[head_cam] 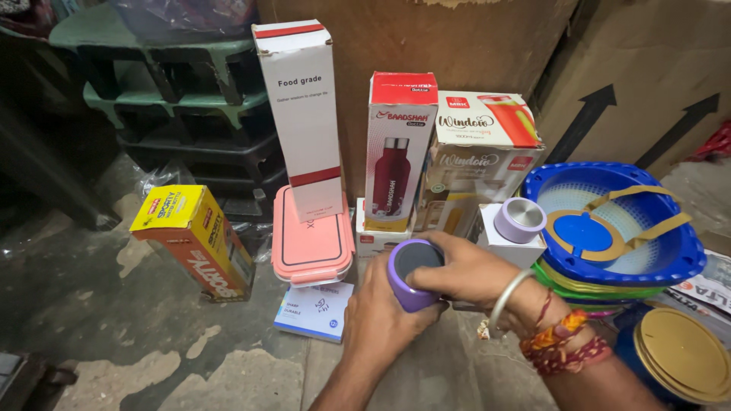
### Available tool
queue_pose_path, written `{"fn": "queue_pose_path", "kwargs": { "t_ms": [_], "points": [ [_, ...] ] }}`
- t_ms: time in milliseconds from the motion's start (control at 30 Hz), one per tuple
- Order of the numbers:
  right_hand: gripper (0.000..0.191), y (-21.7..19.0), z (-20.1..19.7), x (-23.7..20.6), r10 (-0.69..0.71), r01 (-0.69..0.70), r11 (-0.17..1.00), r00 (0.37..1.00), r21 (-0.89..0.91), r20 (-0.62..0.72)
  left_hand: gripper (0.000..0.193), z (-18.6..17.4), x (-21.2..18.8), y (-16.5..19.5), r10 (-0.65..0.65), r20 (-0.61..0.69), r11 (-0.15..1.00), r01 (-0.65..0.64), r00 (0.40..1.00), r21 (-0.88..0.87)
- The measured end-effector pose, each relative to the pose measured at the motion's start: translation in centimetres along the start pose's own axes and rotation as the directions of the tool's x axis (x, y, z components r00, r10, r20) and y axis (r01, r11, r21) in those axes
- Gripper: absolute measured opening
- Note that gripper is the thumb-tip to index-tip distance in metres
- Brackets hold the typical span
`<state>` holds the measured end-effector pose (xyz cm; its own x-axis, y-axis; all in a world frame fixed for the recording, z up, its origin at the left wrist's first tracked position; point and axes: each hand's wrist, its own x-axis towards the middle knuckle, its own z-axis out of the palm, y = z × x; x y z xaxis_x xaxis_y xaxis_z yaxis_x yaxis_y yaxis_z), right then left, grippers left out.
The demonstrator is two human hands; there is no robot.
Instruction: The person handles two insulated water bottles, a white one and a purple one. They unscrew the lids, inspect the interiors, and reassemble them. The person also places the white bottle into its packaging box.
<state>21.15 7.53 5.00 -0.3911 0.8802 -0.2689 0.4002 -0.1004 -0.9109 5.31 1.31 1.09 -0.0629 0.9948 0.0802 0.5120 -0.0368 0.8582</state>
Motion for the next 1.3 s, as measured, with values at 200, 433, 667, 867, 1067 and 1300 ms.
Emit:
{"fn": "queue_pose_path", "kwargs": {
  "t_ms": [200,433,667,867,1067,1300],
  "points": [
    [0.051,1.0,-1.7,0.4,0.083,-0.082,0.995,0.997,0.05,-0.011,0.092,-0.1,0.0,-0.2,0.037,0.007,0.999,-0.037,0.999,-0.002],
    [0.042,2.6,0.4,1.4,-0.052,0.023,0.995,0.947,-0.094,-0.316,0.091,0.1,0.0,-0.2,0.028,0.0,0.999,-0.028,1.0,0.017],
    [0.054,1.1,1.8,0.4,-0.075,-0.046,0.958,0.912,-0.282,-0.404,0.091,0.0,-0.1,0.0,-0.035,0.003,0.999,0.036,0.999,-0.006],
    [0.065,0.5,1.3,0.0,-0.063,0.022,0.974,0.982,-0.225,-0.176,0.088,0.0,0.1,0.0,-0.115,0.042,0.992,0.112,0.993,0.056],
    [0.053,-0.6,0.0,0.3,-0.085,0.066,0.972,0.994,-0.224,-0.073,0.086,0.9,-0.2,-0.6,-0.025,-0.04,1.0,0.026,0.999,0.004],
    [0.045,-0.4,2.1,1.0,-0.146,0.01,0.947,0.904,-0.321,-0.401,0.088,1.7,-0.2,-0.6,-0.047,-0.1,0.998,0.051,0.994,0.029]
  ]
}}
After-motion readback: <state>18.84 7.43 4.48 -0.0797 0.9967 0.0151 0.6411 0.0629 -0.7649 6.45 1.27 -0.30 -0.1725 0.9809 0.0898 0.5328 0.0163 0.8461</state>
